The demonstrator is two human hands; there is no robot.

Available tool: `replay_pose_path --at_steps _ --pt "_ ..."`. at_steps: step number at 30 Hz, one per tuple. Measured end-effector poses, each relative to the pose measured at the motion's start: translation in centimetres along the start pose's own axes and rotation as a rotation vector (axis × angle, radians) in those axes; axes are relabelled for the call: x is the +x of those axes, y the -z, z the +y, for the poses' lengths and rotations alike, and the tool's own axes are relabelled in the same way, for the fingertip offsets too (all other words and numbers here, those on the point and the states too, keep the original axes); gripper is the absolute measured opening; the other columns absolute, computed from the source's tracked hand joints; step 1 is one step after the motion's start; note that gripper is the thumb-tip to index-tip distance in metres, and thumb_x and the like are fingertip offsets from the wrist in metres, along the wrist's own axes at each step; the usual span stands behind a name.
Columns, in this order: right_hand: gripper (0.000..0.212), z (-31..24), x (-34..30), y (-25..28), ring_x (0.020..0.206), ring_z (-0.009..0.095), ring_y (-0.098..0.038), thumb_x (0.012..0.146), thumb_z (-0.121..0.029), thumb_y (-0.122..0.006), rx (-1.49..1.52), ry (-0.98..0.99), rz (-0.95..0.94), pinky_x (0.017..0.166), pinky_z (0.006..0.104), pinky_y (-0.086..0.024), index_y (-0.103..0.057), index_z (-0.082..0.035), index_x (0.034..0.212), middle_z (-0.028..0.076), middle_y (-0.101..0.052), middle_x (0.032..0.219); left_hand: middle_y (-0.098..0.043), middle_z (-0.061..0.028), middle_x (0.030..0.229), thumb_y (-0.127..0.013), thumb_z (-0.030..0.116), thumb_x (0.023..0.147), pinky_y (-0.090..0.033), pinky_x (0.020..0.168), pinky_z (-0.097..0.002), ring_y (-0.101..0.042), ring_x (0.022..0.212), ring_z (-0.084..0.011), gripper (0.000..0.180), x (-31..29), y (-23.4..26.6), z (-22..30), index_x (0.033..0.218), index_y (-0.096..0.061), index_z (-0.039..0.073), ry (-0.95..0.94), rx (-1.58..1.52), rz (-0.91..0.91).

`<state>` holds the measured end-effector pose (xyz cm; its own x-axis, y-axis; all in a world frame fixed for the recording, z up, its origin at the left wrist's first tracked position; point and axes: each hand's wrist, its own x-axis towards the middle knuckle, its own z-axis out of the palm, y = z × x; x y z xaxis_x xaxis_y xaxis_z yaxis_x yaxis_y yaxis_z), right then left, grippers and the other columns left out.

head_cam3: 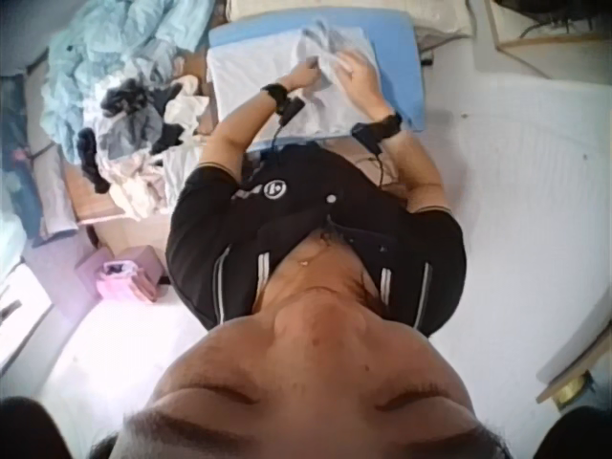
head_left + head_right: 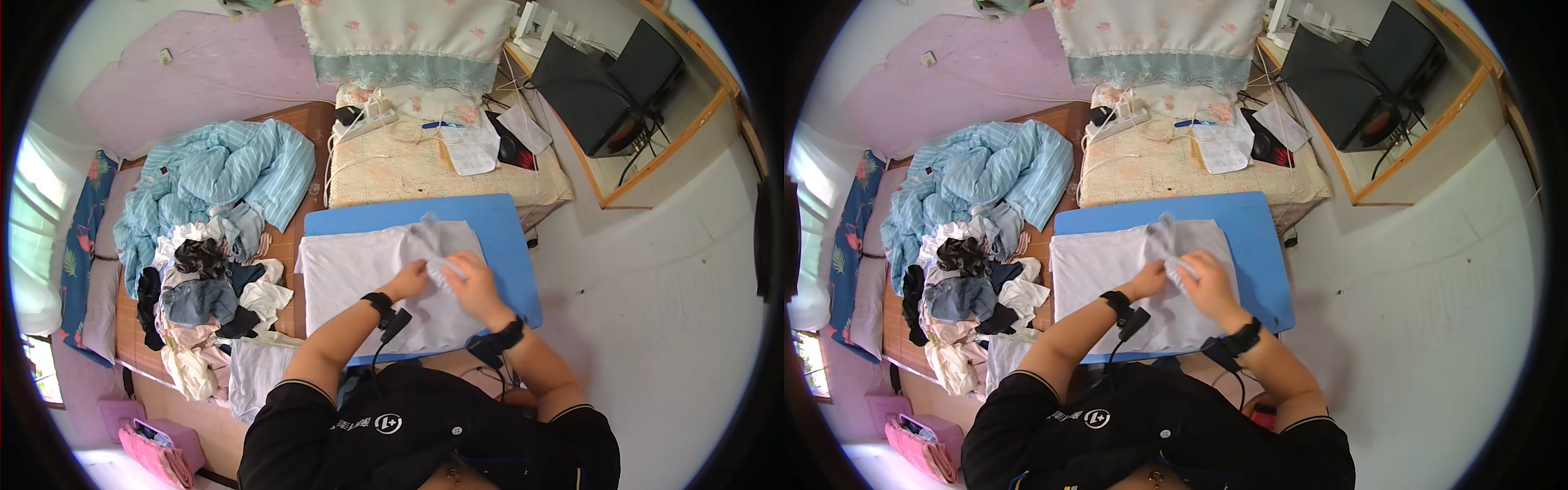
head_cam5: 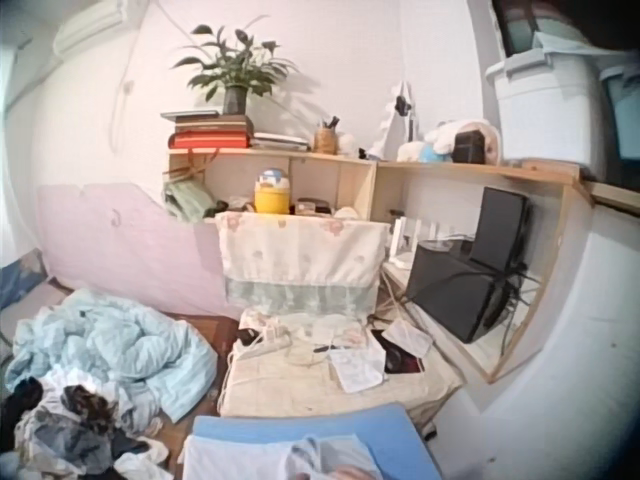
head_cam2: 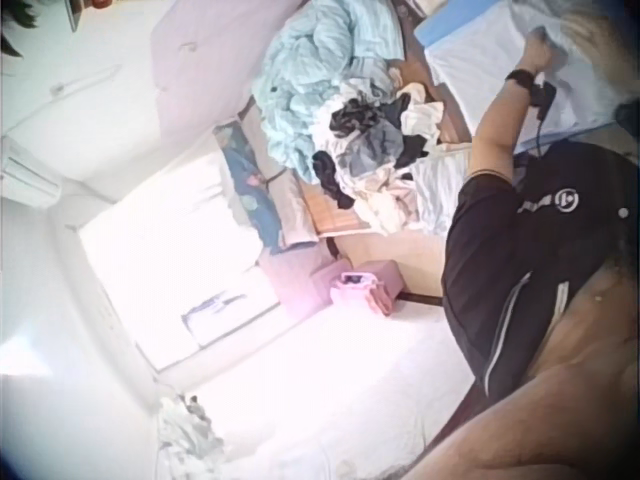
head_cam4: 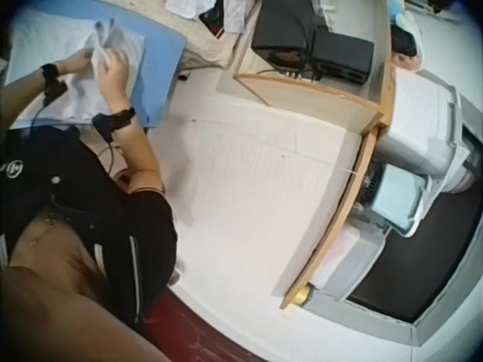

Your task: The person folds a pair of shorts, a denim skirt, and a light blue shirt using a blue folding board and places them on a pile of clothes on a bed.

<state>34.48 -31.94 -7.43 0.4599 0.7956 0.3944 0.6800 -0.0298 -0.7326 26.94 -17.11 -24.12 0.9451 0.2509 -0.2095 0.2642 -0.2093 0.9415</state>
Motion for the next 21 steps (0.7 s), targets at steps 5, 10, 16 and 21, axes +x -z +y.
replay_pose_path --at_steps 5,10,16,21 --pt "0.042 5.7 -5.2 -7.0 0.095 0.032 -0.050 0.072 -0.022 -0.064 -0.103 -0.095 -0.406 0.081 0.0376 -0.041 -0.052 -0.002 0.107 0.015 -0.052 0.105 -0.056 -0.0108 0.098 -0.043 0.036 0.086 -0.045 0.076 -0.0352 -0.055 0.087 -0.0227 0.039 -6.4 5.1 -0.4 0.106 -0.051 0.003 0.444 -1.061 0.061" --pt "0.052 5.9 -5.4 -6.9 0.100 0.028 -0.051 0.074 -0.026 -0.064 0.128 0.009 -0.607 0.085 0.0365 -0.041 -0.046 -0.003 0.117 0.015 -0.050 0.112 -0.056 -0.0108 0.098 -0.053 0.040 0.081 -0.045 0.073 -0.0324 -0.055 0.084 -0.0207 0.047 -8.7 5.2 0.5 0.107 -0.049 0.001 0.470 -0.847 0.128" --pt "0.035 8.5 -5.4 -5.4 0.098 0.020 -0.052 0.078 -0.014 -0.061 0.064 -0.390 -0.285 0.075 0.0284 -0.046 -0.051 -0.001 0.110 0.012 -0.054 0.106 -0.058 -0.0102 0.091 -0.059 0.012 0.074 -0.048 0.067 -0.0304 -0.057 0.078 -0.0165 0.037 -6.8 3.2 -1.0 0.105 -0.049 -0.005 0.329 -0.342 0.280" --pt "0.036 11.1 -6.9 -3.0 0.097 0.026 -0.051 0.072 -0.005 -0.059 -0.203 -0.368 -0.042 0.076 0.0321 -0.045 -0.051 -0.001 0.106 0.015 -0.049 0.110 -0.058 -0.0111 0.089 -0.057 0.007 0.071 -0.047 0.064 -0.0291 -0.057 0.076 -0.0168 0.034 -6.5 3.3 0.9 0.102 -0.050 -0.004 0.200 -0.536 0.297"
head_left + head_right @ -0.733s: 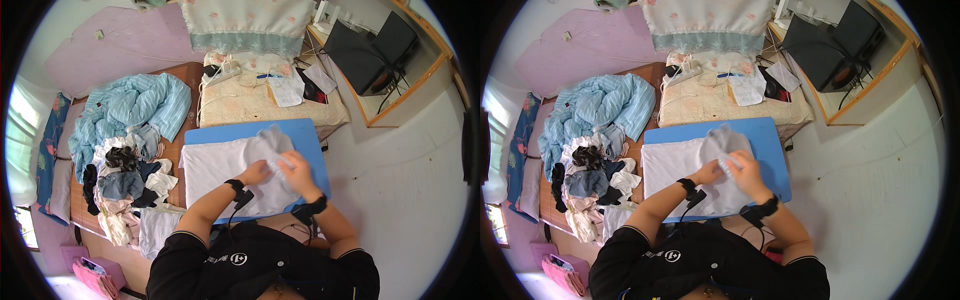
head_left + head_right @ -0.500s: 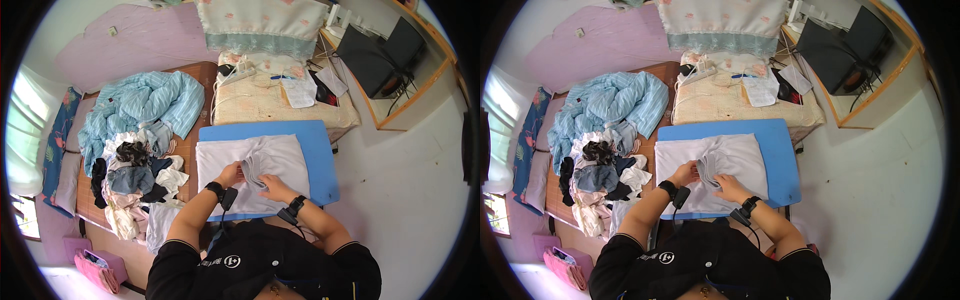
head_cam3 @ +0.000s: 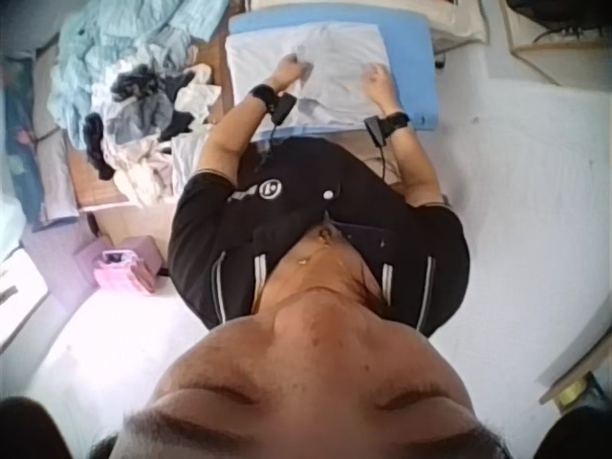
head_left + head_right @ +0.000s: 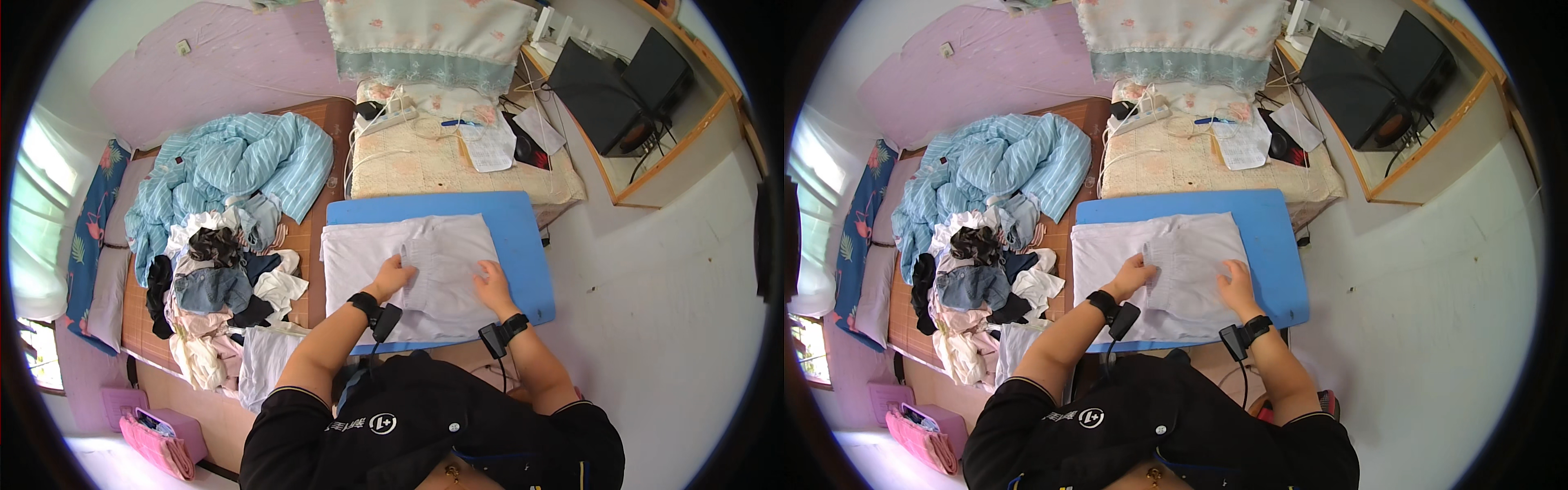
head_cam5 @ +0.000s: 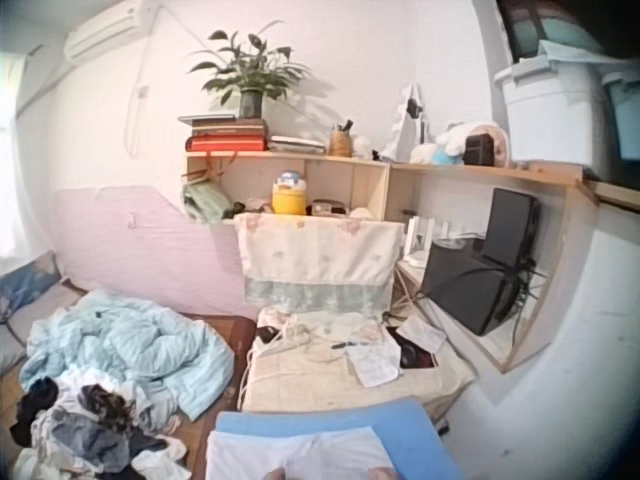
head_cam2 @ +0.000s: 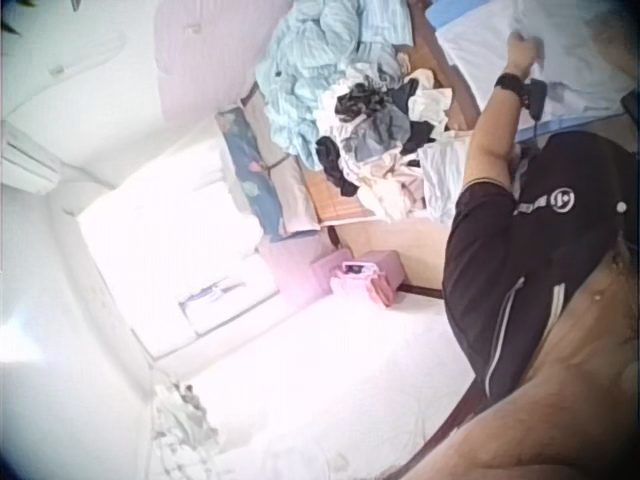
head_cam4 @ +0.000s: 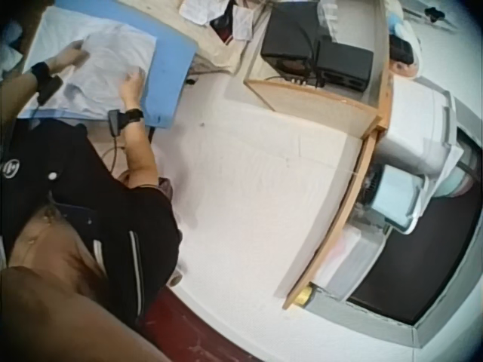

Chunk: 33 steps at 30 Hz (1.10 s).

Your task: The person folds a pair of shorts, a denim skirt, and a light blue shirt using a blue folding board and places them on a pile of clothes on a bed.

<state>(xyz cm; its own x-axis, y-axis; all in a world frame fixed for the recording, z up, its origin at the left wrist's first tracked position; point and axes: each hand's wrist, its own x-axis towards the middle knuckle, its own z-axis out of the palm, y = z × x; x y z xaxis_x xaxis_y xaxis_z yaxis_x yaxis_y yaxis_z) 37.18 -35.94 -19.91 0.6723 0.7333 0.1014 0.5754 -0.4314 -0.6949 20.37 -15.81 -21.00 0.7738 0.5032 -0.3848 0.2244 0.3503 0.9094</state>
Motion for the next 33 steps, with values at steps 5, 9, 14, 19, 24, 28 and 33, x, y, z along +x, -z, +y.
replay_pose_path --at_steps 5,9,14,19,24,28,33 --pt "0.032 1.5 -0.6 0.5 0.097 0.032 -0.049 0.073 -0.008 -0.057 -0.198 0.144 0.120 0.082 0.0369 -0.042 -0.051 0.001 0.104 0.017 -0.050 0.106 -0.058 -0.0156 0.088 -0.057 0.013 0.071 -0.046 0.070 -0.0320 -0.058 0.078 -0.0248 0.042 0.4 3.2 -2.8 0.106 -0.043 -0.005 0.072 0.460 0.297" --pt "0.028 3.4 1.5 0.4 0.098 0.034 -0.049 0.075 -0.008 -0.054 -0.086 0.034 0.207 0.083 0.0370 -0.041 -0.051 0.001 0.102 0.019 -0.050 0.107 -0.043 -0.0244 0.116 -0.060 0.015 0.069 -0.040 0.086 -0.0367 -0.047 0.102 -0.0356 0.054 -2.1 1.6 -0.4 0.115 -0.038 -0.002 -0.305 0.872 0.390" --pt "0.024 3.7 8.0 1.4 0.096 0.034 -0.049 0.078 -0.003 -0.047 -0.069 0.118 0.155 0.082 0.0371 -0.041 -0.053 -0.001 0.102 0.016 -0.052 0.104 -0.036 -0.0220 0.123 -0.062 0.014 0.067 -0.031 0.096 -0.0414 -0.033 0.116 -0.0364 0.058 -4.6 -0.4 2.8 0.119 -0.038 0.004 -0.608 1.192 0.178" --pt "0.013 4.7 12.7 1.3 0.091 0.032 -0.051 0.077 -0.004 -0.050 -0.178 0.138 -0.174 0.078 0.0378 -0.042 -0.055 -0.003 0.089 0.013 -0.056 0.094 -0.037 -0.0188 0.126 -0.065 0.026 0.066 -0.027 0.098 -0.0417 -0.029 0.121 -0.0346 0.061 -3.8 -0.9 2.4 0.119 -0.042 0.008 -0.390 1.493 0.079" --pt "0.010 6.5 12.7 1.4 0.066 0.025 -0.058 0.077 -0.012 -0.058 0.276 0.009 0.187 0.060 0.0326 -0.046 -0.055 -0.003 0.081 0.012 -0.059 0.076 -0.051 -0.0145 0.101 -0.064 0.028 0.069 -0.036 0.082 -0.0421 -0.045 0.095 -0.0310 0.030 -0.2 -2.5 7.2 0.088 -0.058 0.006 -0.490 1.558 0.248" --pt "0.012 7.7 6.4 4.3 0.066 0.014 -0.055 0.077 -0.012 -0.059 0.342 -0.100 -0.067 0.061 0.0281 -0.045 -0.056 -0.003 0.085 0.007 -0.060 0.072 -0.056 -0.0134 0.087 -0.061 0.024 0.073 -0.039 0.077 -0.0375 -0.048 0.085 -0.0315 0.021 5.5 -5.8 8.2 0.080 -0.060 0.004 -0.658 1.308 0.101" --pt "0.016 6.9 -3.1 7.7 0.064 0.012 -0.053 0.072 -0.011 -0.064 0.372 -0.321 -0.320 0.059 0.0262 -0.044 -0.054 -0.002 0.081 0.005 -0.057 0.069 -0.059 -0.0141 0.078 -0.059 0.026 0.076 -0.041 0.076 -0.0365 -0.053 0.079 -0.0299 0.024 13.8 -10.3 5.1 0.081 -0.060 0.002 -0.673 1.266 -0.025"
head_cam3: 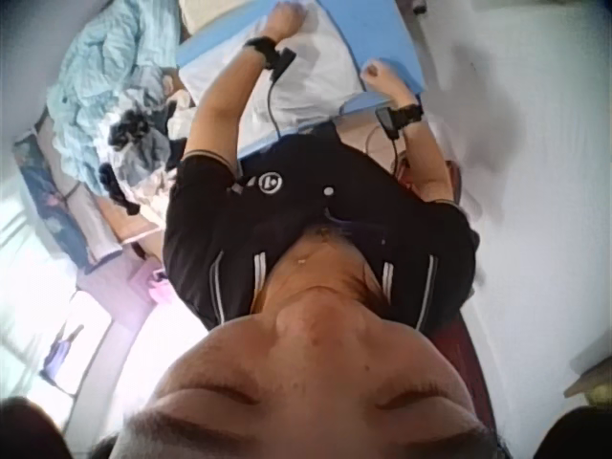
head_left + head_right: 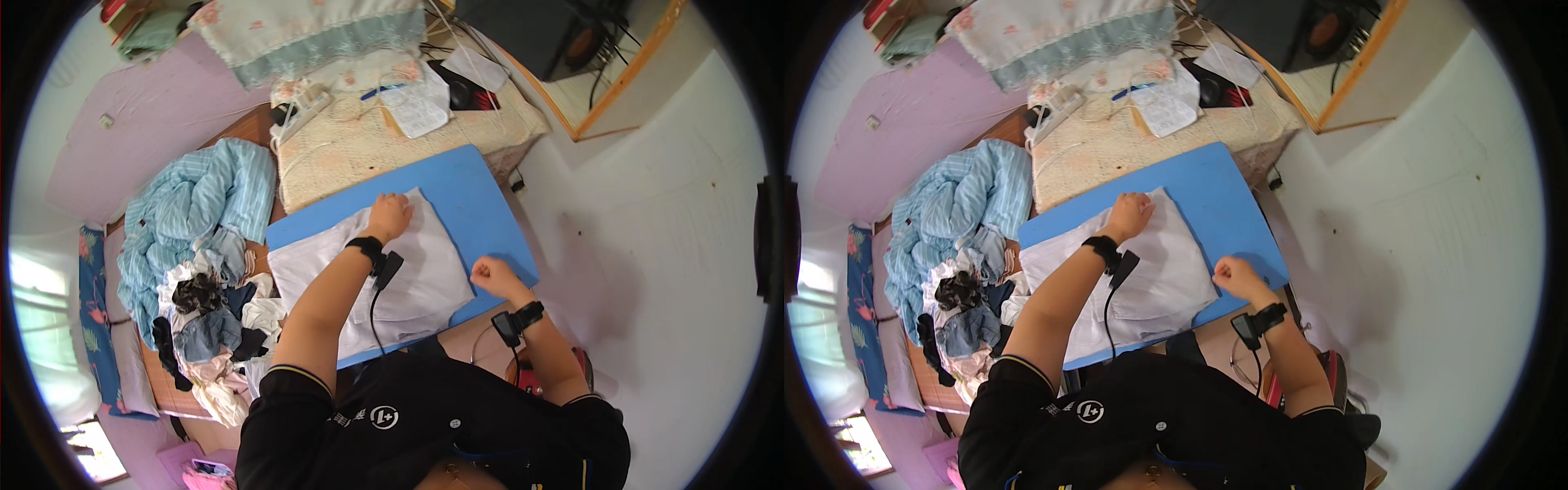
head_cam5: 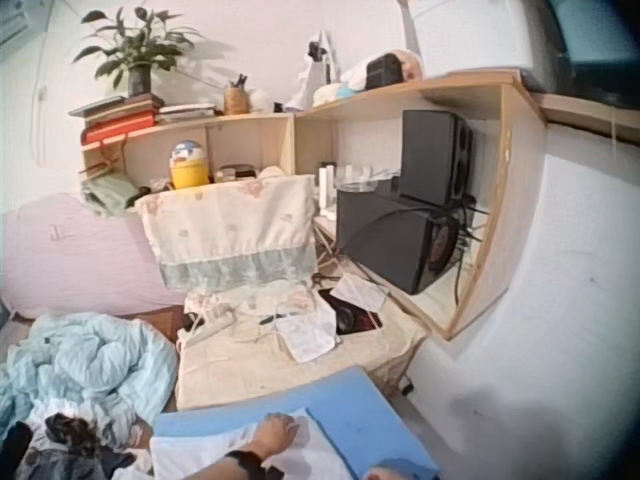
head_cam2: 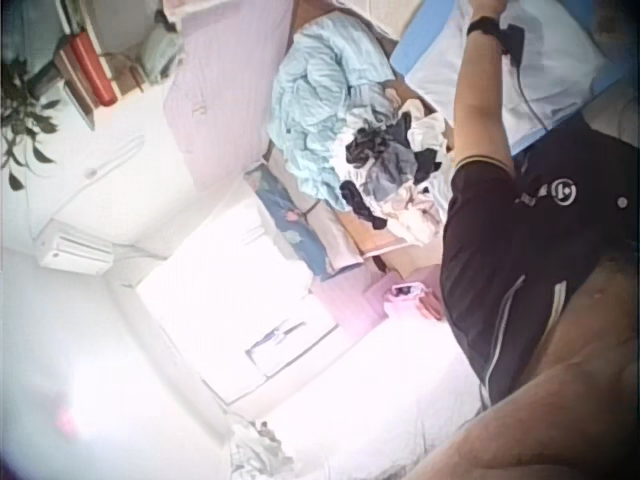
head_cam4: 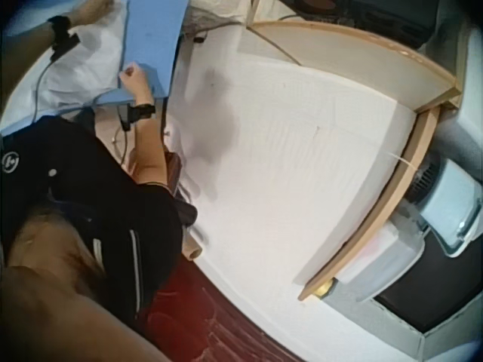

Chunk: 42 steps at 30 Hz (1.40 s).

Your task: The person folds a pair of shorts, a denim skirt, and a light blue shirt using a blue folding board and places them on a pile of clothes on a bed.

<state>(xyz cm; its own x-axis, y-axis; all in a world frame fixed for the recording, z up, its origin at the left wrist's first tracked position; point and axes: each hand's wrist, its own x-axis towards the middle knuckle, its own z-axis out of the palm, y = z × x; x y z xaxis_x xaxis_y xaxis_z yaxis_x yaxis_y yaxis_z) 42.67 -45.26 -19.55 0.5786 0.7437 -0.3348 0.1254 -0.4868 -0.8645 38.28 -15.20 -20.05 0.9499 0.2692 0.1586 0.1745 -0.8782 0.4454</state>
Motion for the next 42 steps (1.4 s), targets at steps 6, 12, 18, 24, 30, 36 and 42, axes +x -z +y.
replay_pose_path --at_steps 6,12,18,24,30,36,42 --pt "0.030 1.9 -4.4 -4.1 0.071 0.022 -0.056 0.068 -0.019 -0.065 -0.109 -0.004 0.059 0.062 0.0311 -0.045 -0.052 -0.003 0.090 0.010 -0.057 0.081 -0.060 -0.0206 0.095 -0.058 0.038 0.075 -0.043 0.081 -0.0363 -0.057 0.093 -0.0316 0.041 3.9 -2.5 1.5 0.091 -0.060 0.001 0.408 -0.216 -0.401" --pt "0.020 3.1 -3.6 -6.5 0.074 0.034 -0.056 0.074 -0.017 -0.055 -0.144 -0.009 0.479 0.063 0.0407 -0.044 -0.052 -0.003 0.089 0.017 -0.058 0.080 -0.062 -0.0180 0.086 -0.059 0.033 0.076 -0.045 0.073 -0.0353 -0.059 0.080 -0.0309 0.035 5.0 -3.0 1.9 0.085 -0.058 -0.001 0.424 -0.398 -0.484" --pt "0.018 2.6 -2.9 -5.6 0.055 0.034 -0.055 0.080 -0.016 -0.052 -0.108 -0.103 0.524 0.052 0.0394 -0.044 -0.055 0.000 0.074 0.016 -0.058 0.065 -0.060 -0.0179 0.076 -0.057 0.021 0.078 -0.045 0.067 -0.0359 -0.058 0.071 -0.0302 0.024 4.5 -3.3 -0.1 0.081 -0.053 -0.002 0.366 -0.429 -0.110" --pt "0.017 0.8 -2.0 -6.2 0.055 0.031 -0.054 0.078 -0.016 -0.056 0.299 -0.202 0.363 0.053 0.0376 -0.044 -0.055 0.001 0.076 0.012 -0.056 0.064 -0.056 -0.0088 0.069 -0.064 0.019 0.072 -0.044 0.056 -0.0271 -0.053 0.063 -0.0150 0.026 4.4 -2.8 -0.3 0.083 -0.052 -0.002 0.468 -0.605 -0.204" --pt "0.019 0.8 -0.9 -6.7 0.080 0.034 -0.052 0.069 -0.005 -0.054 -0.361 0.087 0.576 0.067 0.0401 -0.043 -0.051 -0.003 0.087 0.013 -0.052 0.085 -0.059 -0.0108 0.071 -0.067 0.018 0.066 -0.046 0.063 -0.0279 -0.056 0.069 -0.0178 0.028 4.9 -1.8 0.3 0.081 -0.055 -0.002 0.220 -0.417 -0.219" --pt "0.016 1.3 -2.0 -6.0 0.071 0.036 -0.049 0.063 -0.001 -0.051 -0.362 0.208 0.550 0.060 0.0432 -0.039 -0.049 -0.003 0.079 0.014 -0.050 0.075 -0.056 -0.0043 0.065 -0.065 0.018 0.071 -0.040 0.046 -0.0273 -0.049 0.053 -0.0128 0.020 6.4 -1.2 -0.4 0.072 -0.059 -0.001 0.652 -0.908 -0.375" --pt "0.014 1.5 -3.4 -5.2 0.068 0.035 -0.048 0.063 0.000 -0.052 -0.376 0.261 0.571 0.058 0.0424 -0.039 -0.048 -0.003 0.076 0.014 -0.049 0.073 -0.055 -0.0045 0.066 -0.066 0.021 0.072 -0.035 0.041 -0.0278 -0.045 0.050 -0.0123 0.024 6.9 -1.0 -0.4 0.076 -0.060 -0.002 0.736 -1.101 -0.500"
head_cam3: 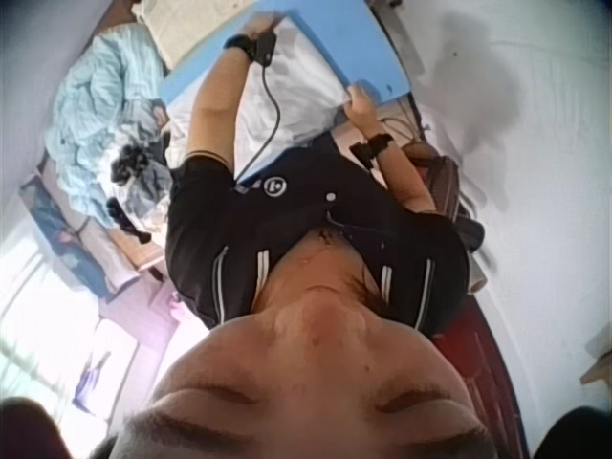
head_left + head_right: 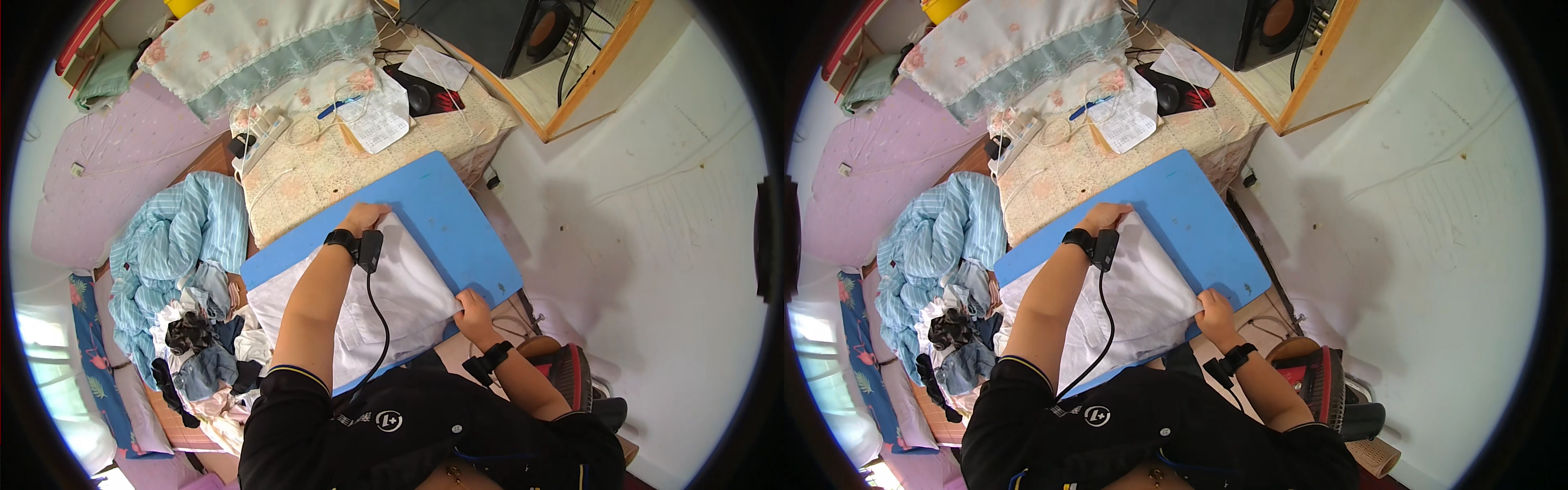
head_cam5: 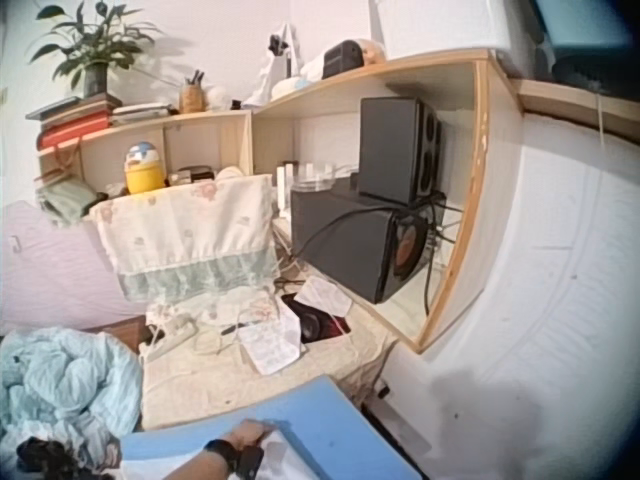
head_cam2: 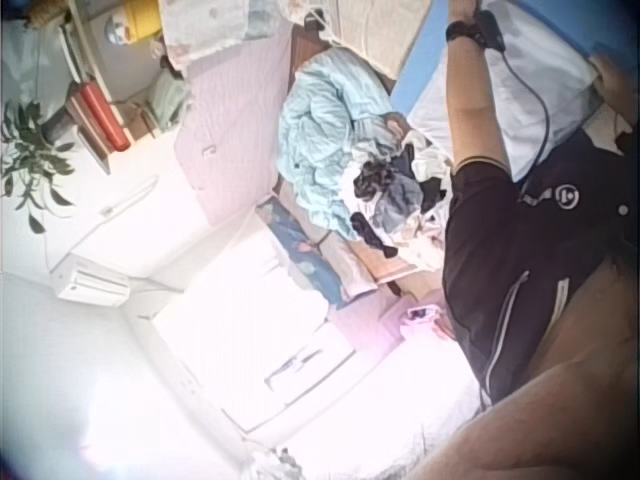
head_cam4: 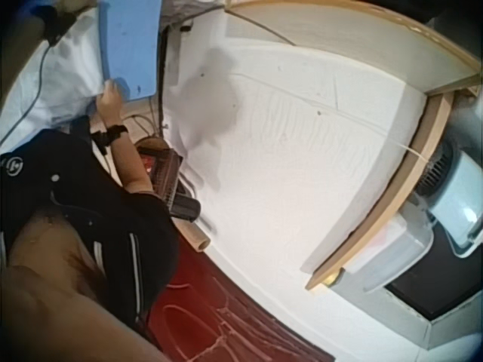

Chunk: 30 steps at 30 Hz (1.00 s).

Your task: The person folds a pair of shorts, a denim skirt, and a light blue shirt using a blue folding board and places them on a pile of clothes on a bed.

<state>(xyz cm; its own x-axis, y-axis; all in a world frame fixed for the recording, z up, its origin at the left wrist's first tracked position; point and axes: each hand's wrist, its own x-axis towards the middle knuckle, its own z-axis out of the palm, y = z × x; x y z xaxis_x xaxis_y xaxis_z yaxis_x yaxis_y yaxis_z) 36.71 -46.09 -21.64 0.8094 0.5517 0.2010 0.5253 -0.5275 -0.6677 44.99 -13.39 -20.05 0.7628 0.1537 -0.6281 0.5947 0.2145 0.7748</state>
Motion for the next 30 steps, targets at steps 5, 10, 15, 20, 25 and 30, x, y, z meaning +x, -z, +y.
replay_pose_path --at_steps 5,10,15,20,25,30 --pt "0.015 1.2 -1.8 0.4 0.067 0.034 -0.048 0.062 0.000 -0.052 -0.042 0.034 0.032 0.058 0.0415 -0.039 -0.049 -0.003 0.076 0.013 -0.049 0.072 -0.055 -0.0065 0.071 -0.065 0.029 0.073 -0.037 0.043 -0.0312 -0.048 0.054 -0.0155 0.034 -3.5 -2.3 2.6 0.079 -0.059 -0.004 0.094 0.734 -0.042" --pt "0.015 1.0 -1.5 0.4 0.067 0.034 -0.049 0.062 -0.001 -0.053 -0.068 0.077 0.023 0.059 0.0410 -0.039 -0.049 -0.004 0.075 0.012 -0.050 0.072 -0.058 -0.0101 0.072 -0.063 0.030 0.073 -0.040 0.051 -0.0349 -0.050 0.057 -0.0210 0.036 -1.5 -2.2 1.4 0.085 -0.060 -0.003 -0.013 0.856 -0.152" --pt "0.013 1.4 -1.9 0.7 0.066 0.033 -0.049 0.062 -0.003 -0.054 -0.063 0.062 -0.010 0.058 0.0403 -0.039 -0.047 -0.005 0.074 0.012 -0.050 0.071 -0.058 -0.0136 0.070 -0.055 0.028 0.078 -0.042 0.059 -0.0388 -0.052 0.062 -0.0286 0.032 -2.2 -5.1 1.8 0.066 -0.057 -0.002 -0.509 1.217 -0.067" --pt "0.014 1.4 -1.7 0.7 0.065 0.033 -0.049 0.062 -0.002 -0.053 -0.057 0.050 -0.015 0.057 0.0409 -0.039 -0.047 -0.005 0.075 0.012 -0.049 0.071 -0.058 -0.0171 0.088 -0.045 0.022 0.085 -0.043 0.072 -0.0417 -0.054 0.084 -0.0345 0.023 -0.1 -3.7 -0.9 0.079 -0.056 0.002 -0.932 1.195 0.410" --pt "0.016 1.3 -1.5 0.3 0.066 0.034 -0.049 0.062 -0.003 -0.054 -0.037 0.047 -0.005 0.057 0.0413 -0.039 -0.047 -0.004 0.077 0.013 -0.050 0.072 -0.058 -0.0147 0.086 -0.044 0.026 0.086 -0.044 0.070 -0.0424 -0.054 0.086 -0.0339 0.025 1.1 -3.7 -2.9 0.082 -0.053 0.003 -0.498 1.078 0.533" --pt "0.025 1.6 -0.9 0.7 0.071 0.032 -0.052 0.065 -0.006 -0.056 -0.009 -0.009 -0.111 0.062 0.0387 -0.042 -0.051 -0.003 0.090 0.013 -0.053 0.079 -0.057 -0.0153 0.086 -0.047 0.031 0.085 -0.045 0.065 -0.0421 -0.056 0.078 -0.0341 0.026 -0.5 -1.0 -2.3 0.085 -0.051 0.004 -0.455 1.051 0.615"
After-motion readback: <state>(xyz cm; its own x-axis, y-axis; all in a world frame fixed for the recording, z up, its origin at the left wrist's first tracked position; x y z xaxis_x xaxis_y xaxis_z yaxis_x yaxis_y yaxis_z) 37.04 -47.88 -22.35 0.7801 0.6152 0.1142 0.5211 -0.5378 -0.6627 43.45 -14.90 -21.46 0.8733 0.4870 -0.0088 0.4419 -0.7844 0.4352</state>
